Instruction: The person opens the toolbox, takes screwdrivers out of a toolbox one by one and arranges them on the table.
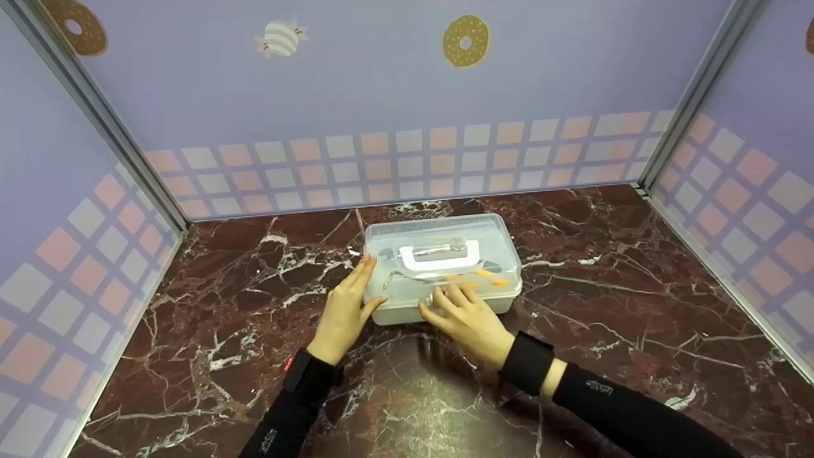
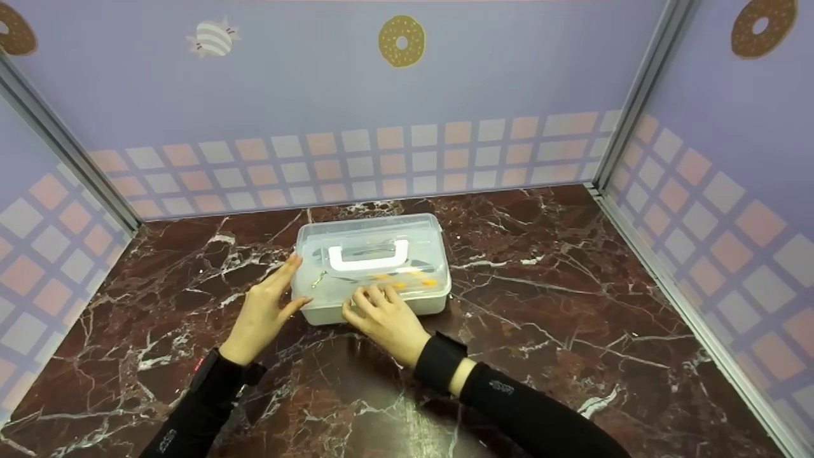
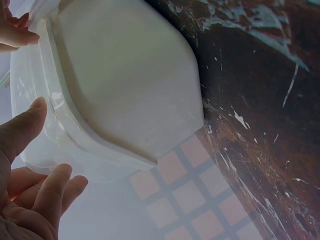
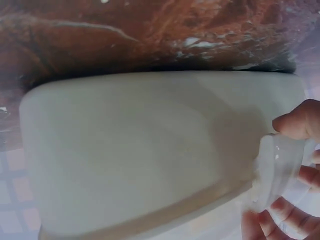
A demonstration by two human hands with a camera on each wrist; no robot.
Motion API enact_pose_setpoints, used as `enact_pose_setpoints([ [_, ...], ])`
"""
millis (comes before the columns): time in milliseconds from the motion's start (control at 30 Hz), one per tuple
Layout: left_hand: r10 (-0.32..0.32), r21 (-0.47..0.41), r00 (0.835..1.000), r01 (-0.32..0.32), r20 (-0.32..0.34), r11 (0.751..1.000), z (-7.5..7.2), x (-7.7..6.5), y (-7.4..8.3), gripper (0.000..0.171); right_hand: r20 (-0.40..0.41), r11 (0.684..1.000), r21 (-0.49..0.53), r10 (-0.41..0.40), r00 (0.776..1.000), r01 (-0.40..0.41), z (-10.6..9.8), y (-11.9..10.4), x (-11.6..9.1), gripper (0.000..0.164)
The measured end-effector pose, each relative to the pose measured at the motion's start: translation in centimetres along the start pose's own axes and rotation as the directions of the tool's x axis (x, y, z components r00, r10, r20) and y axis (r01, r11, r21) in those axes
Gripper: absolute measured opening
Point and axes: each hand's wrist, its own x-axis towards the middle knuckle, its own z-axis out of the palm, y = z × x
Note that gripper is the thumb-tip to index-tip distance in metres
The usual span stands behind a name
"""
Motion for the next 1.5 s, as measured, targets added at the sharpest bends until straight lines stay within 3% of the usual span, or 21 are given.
enact_pose_setpoints([
  [267,-0.005,-0.003,1.0,0.005,0.002,1.0,-0.1,-0.1,-0.2,0.07,0.005,1.0,-0.016,-0.022,1.0,0.022,-0.8,0.3,0.3,0.047],
  [633,-0.018,-0.008,1.0,0.018,0.011,1.0,-0.2,-0.1,-0.2,0.07,-0.043,1.0,-0.024,-0.001,0.999,0.0,-1.1,1.4,0.7,0.069],
  [733,-0.014,-0.003,1.0,0.014,0.013,1.0,-0.3,-0.1,-0.1,0.07,-0.067,1.0,-0.002,-0.007,0.998,0.007,-1.0,1.3,0.6,0.06],
  [900,-0.004,0.004,1.0,0.004,0.008,1.0,-0.3,-0.2,-0.1,0.069,-0.137,0.997,0.064,-0.02,0.99,0.029,-1.0,1.0,0.3,0.033],
  [1100,0.005,0.006,1.0,-0.005,0.007,1.0,-0.2,-0.1,-0.3,0.07,-0.196,0.985,0.159,-0.038,0.98,0.07,-1.8,0.6,-0.3,0.028],
  [1300,0.006,-0.005,1.0,-0.006,0.007,1.0,-0.1,0.0,-0.3,0.071,-0.162,0.984,0.17,-0.033,0.986,0.06,-1.7,-0.6,-0.8,0.013],
  [1500,0.006,-0.002,1.0,-0.006,0.01,1.0,0.1,-0.1,-0.3,0.071,-0.076,0.984,0.131,-0.111,0.991,0.121,-1.0,-1.5,-1.4,0.008],
])
